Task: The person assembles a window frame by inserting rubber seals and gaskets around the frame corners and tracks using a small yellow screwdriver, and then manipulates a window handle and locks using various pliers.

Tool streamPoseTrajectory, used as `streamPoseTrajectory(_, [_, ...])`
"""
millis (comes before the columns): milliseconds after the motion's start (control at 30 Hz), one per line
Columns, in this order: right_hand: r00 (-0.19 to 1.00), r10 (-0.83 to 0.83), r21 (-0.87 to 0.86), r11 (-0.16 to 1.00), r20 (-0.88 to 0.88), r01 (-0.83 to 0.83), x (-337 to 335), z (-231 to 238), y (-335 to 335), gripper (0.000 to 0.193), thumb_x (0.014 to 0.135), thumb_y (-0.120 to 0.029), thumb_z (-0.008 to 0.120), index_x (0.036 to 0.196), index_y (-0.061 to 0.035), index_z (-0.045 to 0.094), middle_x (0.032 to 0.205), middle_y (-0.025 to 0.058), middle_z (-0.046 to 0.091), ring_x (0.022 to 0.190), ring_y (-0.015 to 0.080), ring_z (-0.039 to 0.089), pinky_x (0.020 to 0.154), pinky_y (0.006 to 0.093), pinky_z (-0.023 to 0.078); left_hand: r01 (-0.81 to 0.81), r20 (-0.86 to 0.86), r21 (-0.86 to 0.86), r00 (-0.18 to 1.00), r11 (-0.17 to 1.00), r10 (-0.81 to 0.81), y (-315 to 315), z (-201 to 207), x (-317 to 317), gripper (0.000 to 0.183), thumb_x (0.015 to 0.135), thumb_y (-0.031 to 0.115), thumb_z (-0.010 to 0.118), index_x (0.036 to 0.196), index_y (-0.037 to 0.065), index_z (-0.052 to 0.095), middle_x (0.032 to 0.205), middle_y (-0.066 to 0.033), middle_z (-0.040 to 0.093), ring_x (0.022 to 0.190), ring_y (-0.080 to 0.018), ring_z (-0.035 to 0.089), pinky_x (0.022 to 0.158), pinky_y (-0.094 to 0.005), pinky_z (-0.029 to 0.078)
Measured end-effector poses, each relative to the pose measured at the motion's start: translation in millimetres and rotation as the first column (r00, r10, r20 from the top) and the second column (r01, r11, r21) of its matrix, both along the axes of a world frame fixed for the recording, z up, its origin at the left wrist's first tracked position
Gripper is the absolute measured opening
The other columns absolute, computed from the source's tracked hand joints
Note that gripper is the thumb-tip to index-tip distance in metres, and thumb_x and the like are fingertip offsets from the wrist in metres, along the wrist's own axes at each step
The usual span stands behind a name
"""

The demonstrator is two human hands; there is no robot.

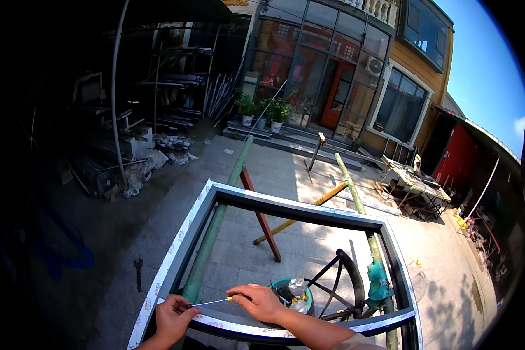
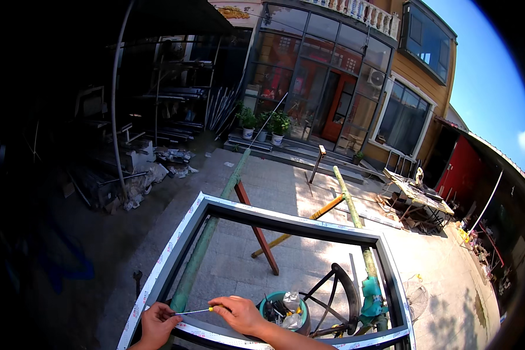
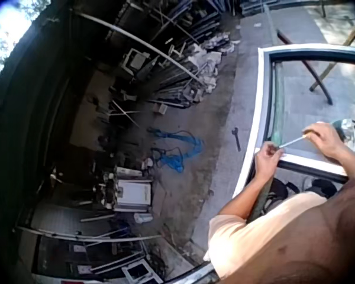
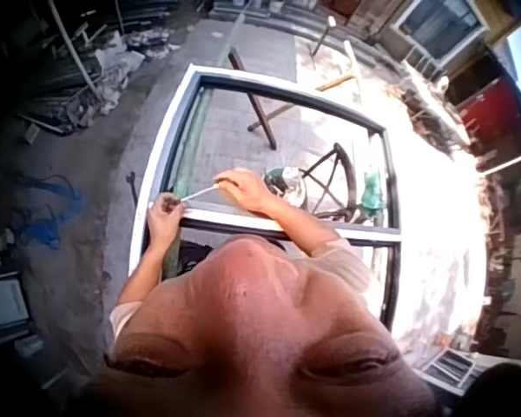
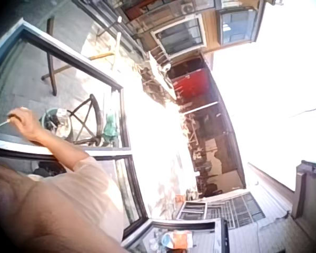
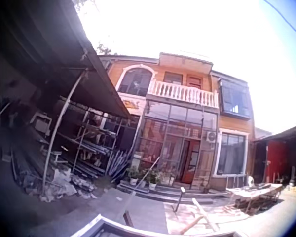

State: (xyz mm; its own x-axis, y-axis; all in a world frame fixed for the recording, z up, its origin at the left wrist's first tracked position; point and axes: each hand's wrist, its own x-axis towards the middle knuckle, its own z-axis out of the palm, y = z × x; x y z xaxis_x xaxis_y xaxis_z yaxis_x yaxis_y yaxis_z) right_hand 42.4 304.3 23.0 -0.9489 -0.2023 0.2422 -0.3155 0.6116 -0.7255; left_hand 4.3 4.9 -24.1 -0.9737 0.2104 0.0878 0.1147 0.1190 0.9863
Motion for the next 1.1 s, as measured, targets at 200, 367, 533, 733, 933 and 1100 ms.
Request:
streamPoseTrajectory(200, [0.943, -0.036, -0.403, 0.899, 0.331, 0.175, -2, 8, 6, 0.033, 0.115, -0.027, 0.063, 0.136, -0.0048, 0.075, 0.112, 0.0074, 0.082, 0.093, 0.0097, 0.074, 0.082, 0.0305, 0.061, -0.031, 0.027, 0.03, 0.999, 0.999, 0.03, 9, 7, -4, 0.027, 0.089, -0.003, 0.088, 0.1, 0.001, 0.064, 0.085, -0.0034, 0.071, 0.071, -0.0071, 0.063, 0.064, -0.0248, 0.052])
streamPoseTrajectory(367, [0.998, -0.068, -0.328, 0.942, 0.01, 0.068, -7, 2, -1, 0.029, 0.106, -0.016, 0.067, 0.13, -0.0025, 0.076, 0.112, 0.0141, 0.082, 0.097, 0.0273, 0.079, 0.087, 0.0385, 0.062, -0.075, 0.0, 0.028, 0.997, 0.997, 0.075, 3, 11, -3, 0.021, 0.101, 0.001, 0.078, 0.108, 0.005, 0.059, 0.09, -0.0026, 0.065, 0.07, -0.006, 0.058, 0.062, -0.0225, 0.047])
streamPoseTrajectory(533, [0.98, -0.146, -0.45, 0.89, -0.136, 0.07, -11, -13, -5, 0.026, 0.093, -0.002, 0.071, 0.118, 0.0, 0.075, 0.118, 0.014, 0.07, 0.092, 0.0263, 0.073, 0.085, 0.0387, 0.06, -0.188, -0.107, -0.116, 0.979, 0.975, 0.176, 6, -7, -5, 0.017, 0.107, 0.01, 0.075, 0.111, 0.005, 0.059, 0.097, -0.0036, 0.065, 0.081, -0.0081, 0.06, 0.067, -0.023, 0.046])
streamPoseTrajectory(733, [0.985, -0.143, -0.649, 0.741, 0.098, 0.173, -15, -5, 7, 0.043, 0.087, -0.004, 0.076, 0.13, 0.0004, 0.074, 0.114, 0.0151, 0.079, 0.097, 0.0268, 0.077, 0.086, 0.0371, 0.061, -0.274, -0.21, -0.122, 0.947, 0.954, 0.245, 18, -12, -23, 0.025, 0.107, 0.025, 0.078, 0.111, 0.007, 0.061, 0.094, -0.0039, 0.072, 0.07, -0.0067, 0.055, 0.06, -0.0209, 0.041])
streamPoseTrajectory(933, [0.998, -0.046, -0.69, 0.721, 0.035, 0.058, -26, -11, 17, 0.04, 0.087, -0.006, 0.077, 0.126, 0.0018, 0.077, 0.11, 0.0148, 0.084, 0.1, 0.0238, 0.081, 0.089, 0.036, 0.063, -0.281, -0.333, -0.052, 0.91, 0.958, 0.249, 22, -15, -32, 0.031, 0.107, 0.024, 0.077, 0.111, -0.003, 0.063, 0.096, -0.0167, 0.08, 0.07, -0.0187, 0.071, 0.058, -0.0303, 0.058])
streamPoseTrajectory(1100, [0.985, 0.147, -0.702, 0.692, -0.091, -0.168, -47, -27, 8, 0.034, 0.086, -0.008, 0.082, 0.12, -0.0001, 0.081, 0.109, 0.012, 0.085, 0.1, 0.0227, 0.081, 0.088, 0.0354, 0.063, -0.387, -0.294, -0.172, 0.898, 0.906, 0.328, 4, -2, -20, 0.037, 0.109, 0.036, 0.074, 0.119, 0.001, 0.066, 0.104, -0.0123, 0.074, 0.079, -0.0186, 0.064, 0.067, -0.0308, 0.053])
